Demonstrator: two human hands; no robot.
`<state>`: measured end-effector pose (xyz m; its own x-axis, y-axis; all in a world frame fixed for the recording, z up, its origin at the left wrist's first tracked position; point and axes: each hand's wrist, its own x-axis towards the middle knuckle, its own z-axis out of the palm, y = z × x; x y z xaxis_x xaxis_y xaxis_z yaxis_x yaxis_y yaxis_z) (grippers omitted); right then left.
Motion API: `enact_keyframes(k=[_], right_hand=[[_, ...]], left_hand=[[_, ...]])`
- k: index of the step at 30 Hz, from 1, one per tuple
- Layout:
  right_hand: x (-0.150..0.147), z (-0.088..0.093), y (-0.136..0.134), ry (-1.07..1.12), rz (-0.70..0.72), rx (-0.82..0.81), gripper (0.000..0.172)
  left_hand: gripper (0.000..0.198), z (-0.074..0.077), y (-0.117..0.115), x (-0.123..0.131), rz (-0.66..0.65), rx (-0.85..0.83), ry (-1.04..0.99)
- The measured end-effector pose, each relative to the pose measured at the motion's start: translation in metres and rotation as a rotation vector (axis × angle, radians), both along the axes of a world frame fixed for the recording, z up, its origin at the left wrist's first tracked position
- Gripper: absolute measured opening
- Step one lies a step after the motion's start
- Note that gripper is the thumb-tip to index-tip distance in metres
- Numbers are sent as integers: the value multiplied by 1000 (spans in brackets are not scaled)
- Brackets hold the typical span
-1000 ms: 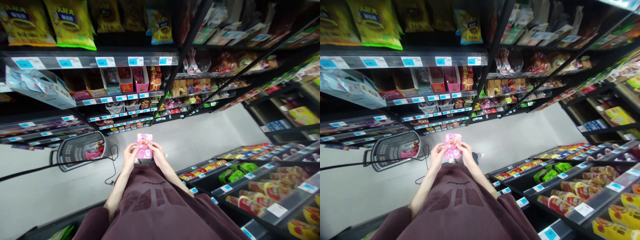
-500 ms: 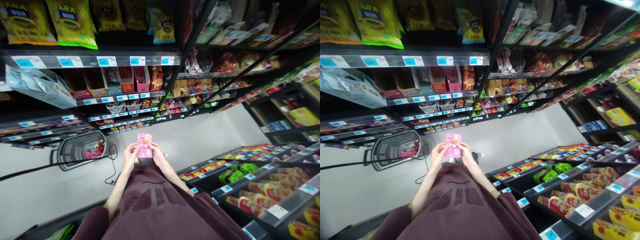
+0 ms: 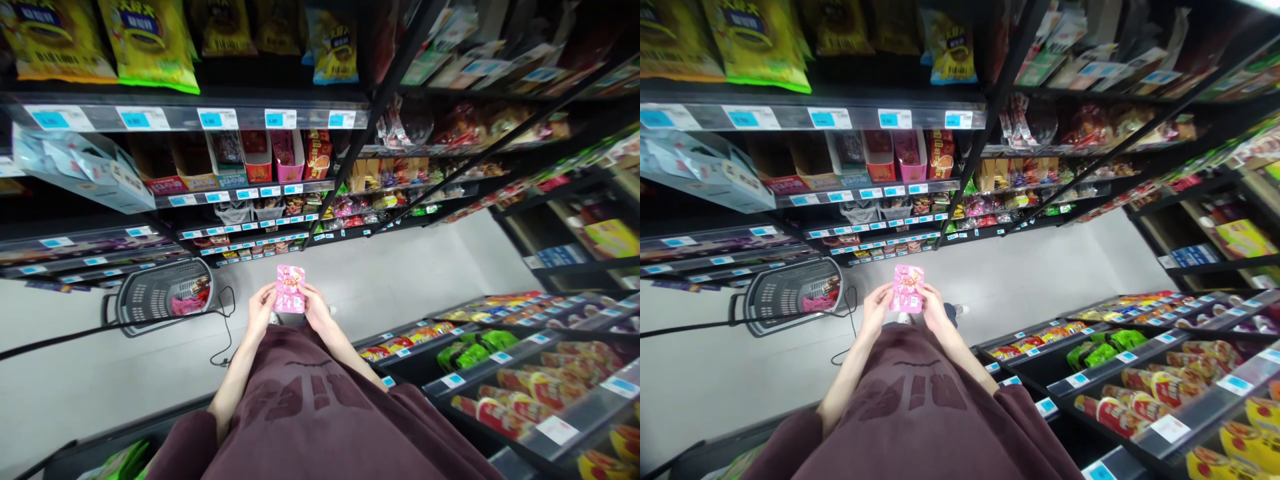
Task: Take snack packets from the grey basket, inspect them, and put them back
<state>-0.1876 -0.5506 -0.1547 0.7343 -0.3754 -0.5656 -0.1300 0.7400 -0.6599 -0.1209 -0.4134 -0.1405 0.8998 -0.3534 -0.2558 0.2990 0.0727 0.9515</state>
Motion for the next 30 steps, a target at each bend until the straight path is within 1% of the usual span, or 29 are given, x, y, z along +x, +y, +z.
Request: enact_keyframes(k=[4,6,8,11,12,14,15,17,19,20,22,24,26,28,29,30], right_hand=[[1,-3,-1,2,-32,8,26],[1,-4,-1,7,-54,1,25],[0,-3,-1,27,-77,-28,26],[-2,0,0,27,-94,-112,26],[-3,3,0,4,-95,-146,26],[-4,10,1,-71,-76,-209,24],[-5,14,2,-112,-52,-236,23],[-7,22,3,-187,31,-281,23],[-8,27,4,-238,119,-323,26],[-9,28,5,-251,144,-346,27],[-10,26,6,-256,151,-384,27],[-10,19,5,-231,94,-417,26],[-10,12,2,-176,-19,-462,25],[-11,5,-3,-109,-124,-485,34],[-12,3,-5,-84,-147,-480,41],[-13,1,-8,-72,-142,-460,45]], left_hand=[[44,-2,0,0,-53,28,-9],[42,-2,0,-1,-72,79,-65],[37,-1,1,-2,-63,191,-204],[28,6,1,-4,-28,413,-540],[26,10,0,-6,-38,455,-642],[26,17,-3,-11,-100,464,-769],[29,20,-5,-13,-145,447,-787],[44,22,-8,-18,-231,399,-733],[57,20,-10,-22,-291,354,-575],[58,18,-10,-22,-295,337,-485],[52,14,-9,-21,-255,310,-341],[45,11,-7,-18,-196,275,-275],[43,12,-6,-17,-166,218,-233],[45,14,-5,-17,-159,148,-168],[45,16,-5,-18,-158,112,-131],[46,17,-5,-19,-163,76,-96]])
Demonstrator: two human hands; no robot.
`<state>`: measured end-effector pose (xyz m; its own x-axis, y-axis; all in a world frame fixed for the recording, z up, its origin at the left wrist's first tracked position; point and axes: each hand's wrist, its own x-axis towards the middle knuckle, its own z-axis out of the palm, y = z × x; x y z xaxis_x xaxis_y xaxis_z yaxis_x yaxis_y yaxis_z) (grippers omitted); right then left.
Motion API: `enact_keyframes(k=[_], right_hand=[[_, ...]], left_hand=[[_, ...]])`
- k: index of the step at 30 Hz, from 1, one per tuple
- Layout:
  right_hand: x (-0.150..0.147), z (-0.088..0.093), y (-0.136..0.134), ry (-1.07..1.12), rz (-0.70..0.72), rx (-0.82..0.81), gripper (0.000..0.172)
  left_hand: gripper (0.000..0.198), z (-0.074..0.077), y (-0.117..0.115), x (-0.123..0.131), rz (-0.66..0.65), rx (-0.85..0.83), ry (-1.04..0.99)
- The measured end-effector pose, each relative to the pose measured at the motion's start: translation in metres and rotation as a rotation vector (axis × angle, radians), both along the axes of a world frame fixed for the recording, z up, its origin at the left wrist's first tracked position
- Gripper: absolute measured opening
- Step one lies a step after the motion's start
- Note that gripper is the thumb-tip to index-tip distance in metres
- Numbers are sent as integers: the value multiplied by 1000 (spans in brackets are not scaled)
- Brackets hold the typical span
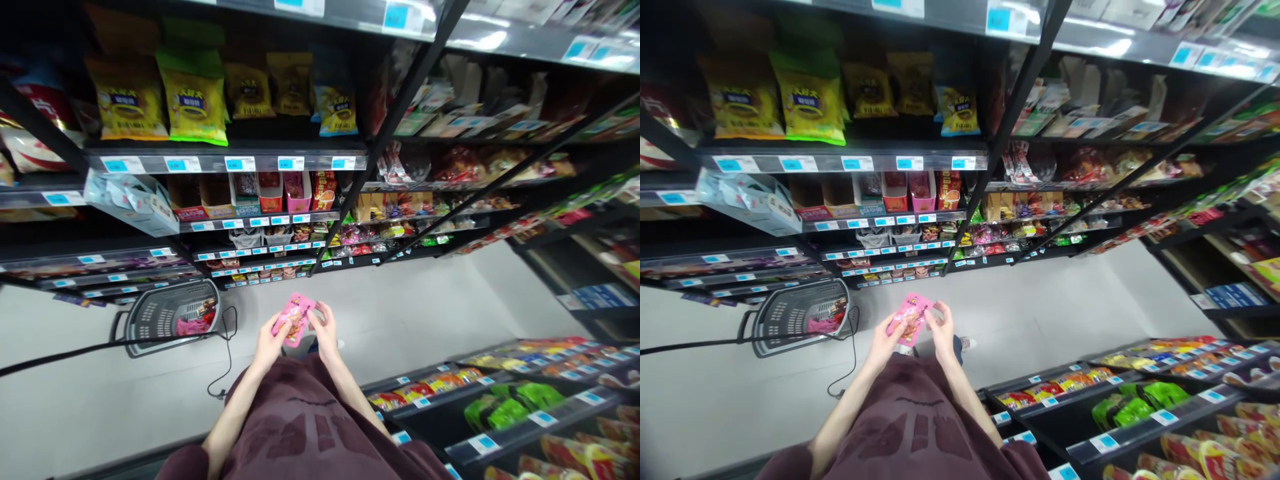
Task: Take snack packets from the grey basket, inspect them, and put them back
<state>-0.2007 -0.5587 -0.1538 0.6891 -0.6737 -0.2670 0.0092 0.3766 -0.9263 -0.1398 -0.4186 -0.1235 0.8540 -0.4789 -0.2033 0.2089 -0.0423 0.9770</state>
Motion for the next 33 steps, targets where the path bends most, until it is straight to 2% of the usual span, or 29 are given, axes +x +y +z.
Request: enact_keyframes(k=[3,5,8,14,23,33], right_hand=[[-5,-4,-6,-23,135,124,31],[-8,-6,-7,-57,203,198,35],[-8,-7,-5,-80,163,242,42],[-5,0,2,-55,105,254,44],[-6,-3,2,-19,79,229,43],[-5,0,0,-3,80,136,43]], left_hand=[[44,3,0,-3,-33,-52,80],[42,3,0,-3,-69,-52,109],[41,4,-1,-4,-91,-48,120],[40,5,-1,-7,-67,-31,130],[47,-12,6,-7,-117,-93,158],[54,-16,4,-6,-97,-67,136]])
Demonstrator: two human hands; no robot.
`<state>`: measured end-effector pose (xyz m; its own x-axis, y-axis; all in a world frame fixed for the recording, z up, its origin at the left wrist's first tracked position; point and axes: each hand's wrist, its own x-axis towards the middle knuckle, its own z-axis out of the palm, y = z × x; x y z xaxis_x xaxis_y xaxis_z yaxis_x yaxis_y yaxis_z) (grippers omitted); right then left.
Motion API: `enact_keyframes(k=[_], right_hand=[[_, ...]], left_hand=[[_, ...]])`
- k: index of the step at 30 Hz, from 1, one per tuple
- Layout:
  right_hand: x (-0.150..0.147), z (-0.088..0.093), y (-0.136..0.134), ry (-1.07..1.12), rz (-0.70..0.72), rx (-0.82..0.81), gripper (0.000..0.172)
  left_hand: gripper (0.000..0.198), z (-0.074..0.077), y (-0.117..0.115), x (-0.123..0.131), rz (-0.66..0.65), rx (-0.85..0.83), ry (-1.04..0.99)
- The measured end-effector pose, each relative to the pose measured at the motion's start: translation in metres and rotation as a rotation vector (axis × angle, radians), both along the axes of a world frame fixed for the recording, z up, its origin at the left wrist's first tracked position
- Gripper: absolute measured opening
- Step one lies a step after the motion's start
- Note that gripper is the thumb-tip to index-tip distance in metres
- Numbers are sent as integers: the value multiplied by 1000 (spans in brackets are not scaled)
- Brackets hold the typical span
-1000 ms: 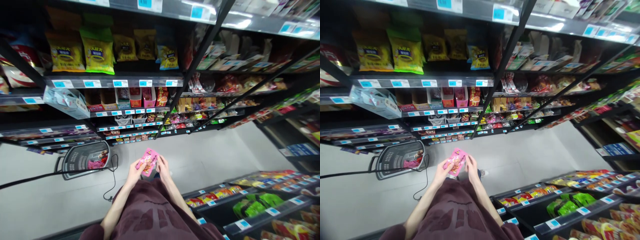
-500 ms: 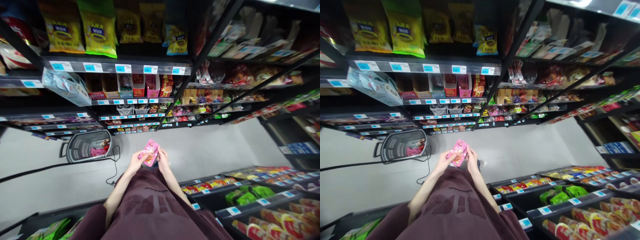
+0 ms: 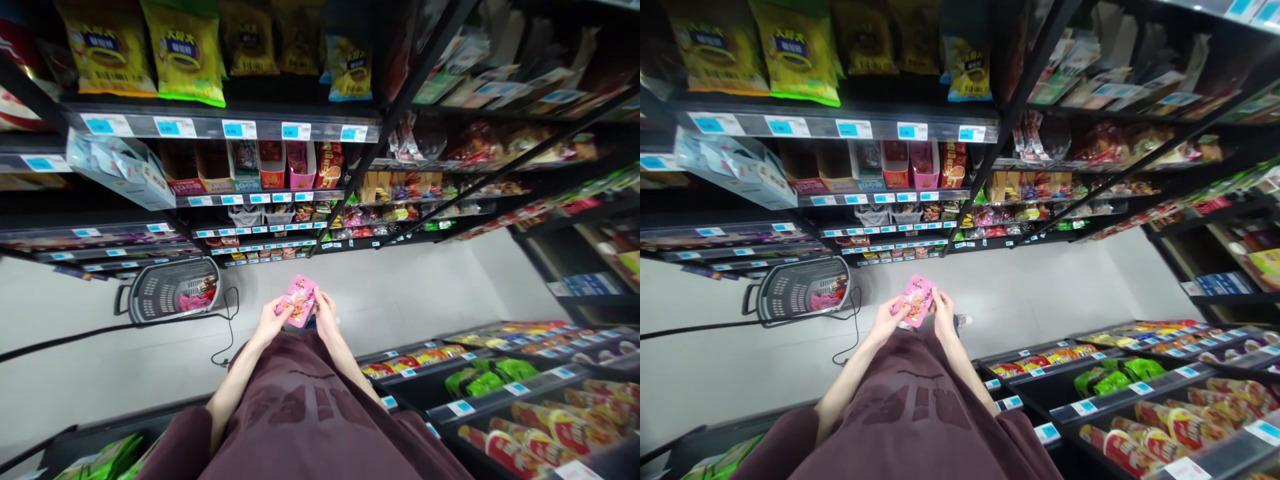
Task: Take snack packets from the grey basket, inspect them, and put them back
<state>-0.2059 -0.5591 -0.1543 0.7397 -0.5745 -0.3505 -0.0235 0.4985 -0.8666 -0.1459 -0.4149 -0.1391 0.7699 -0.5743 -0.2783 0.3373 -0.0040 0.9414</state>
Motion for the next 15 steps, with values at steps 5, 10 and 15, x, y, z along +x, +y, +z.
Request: enact_keyframes(k=[5,10,15], right_hand=[[2,0,1,-3,5,-17,45],[4,1,3,7,5,-33,47],[6,0,3,11,16,-51,45]], left_hand=[[53,-7,2,3,21,35,-36],[54,-7,2,4,36,49,-41],[53,-3,2,4,60,53,-38]])
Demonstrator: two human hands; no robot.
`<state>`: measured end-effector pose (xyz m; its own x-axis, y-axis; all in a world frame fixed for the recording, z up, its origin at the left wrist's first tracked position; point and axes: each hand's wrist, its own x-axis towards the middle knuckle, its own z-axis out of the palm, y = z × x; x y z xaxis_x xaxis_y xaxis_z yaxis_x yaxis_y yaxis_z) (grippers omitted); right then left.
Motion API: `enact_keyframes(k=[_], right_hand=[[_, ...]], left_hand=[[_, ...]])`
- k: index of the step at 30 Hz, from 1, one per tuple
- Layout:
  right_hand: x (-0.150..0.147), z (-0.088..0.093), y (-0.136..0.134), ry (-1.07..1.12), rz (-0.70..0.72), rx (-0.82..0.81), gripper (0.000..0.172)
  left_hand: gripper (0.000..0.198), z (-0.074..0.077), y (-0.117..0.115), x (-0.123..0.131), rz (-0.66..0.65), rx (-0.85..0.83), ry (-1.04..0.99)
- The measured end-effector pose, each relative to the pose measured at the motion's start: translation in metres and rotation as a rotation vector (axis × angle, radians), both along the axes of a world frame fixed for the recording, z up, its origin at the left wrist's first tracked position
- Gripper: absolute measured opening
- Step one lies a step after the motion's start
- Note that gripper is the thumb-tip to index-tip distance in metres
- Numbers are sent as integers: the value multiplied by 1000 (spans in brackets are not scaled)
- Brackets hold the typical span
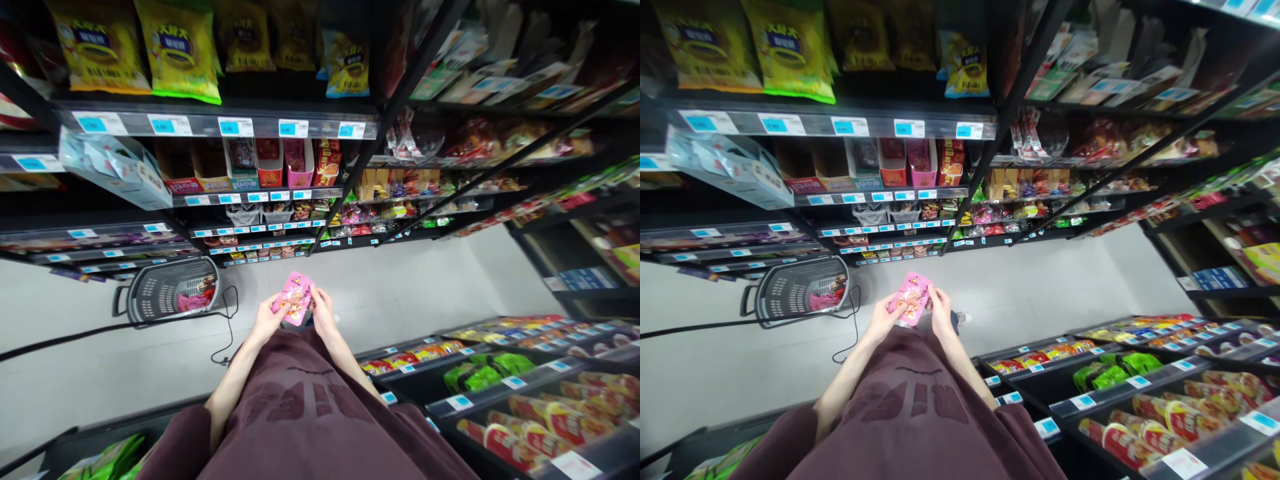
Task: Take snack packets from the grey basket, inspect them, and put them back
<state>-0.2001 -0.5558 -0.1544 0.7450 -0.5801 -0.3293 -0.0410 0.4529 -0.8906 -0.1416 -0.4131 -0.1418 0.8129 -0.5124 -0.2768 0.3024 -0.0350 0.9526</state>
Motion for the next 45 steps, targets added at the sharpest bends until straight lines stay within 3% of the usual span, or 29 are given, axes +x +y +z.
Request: enact_keyframes(k=[8,20,26,31,37,45], right_hand=[[2,-2,1,13,-6,-23,46],[9,2,3,-1,57,-62,43],[8,-6,5,9,58,-71,41],[8,-8,5,26,68,-130,40],[10,0,6,22,133,-224,34],[12,-10,6,-24,211,-318,34]], left_hand=[[64,-7,1,1,54,30,-1],[45,3,2,10,78,45,-18],[39,2,2,13,92,57,1],[18,-1,7,16,85,99,-82],[37,-4,9,16,-15,25,-23],[41,-8,8,14,56,3,31]])
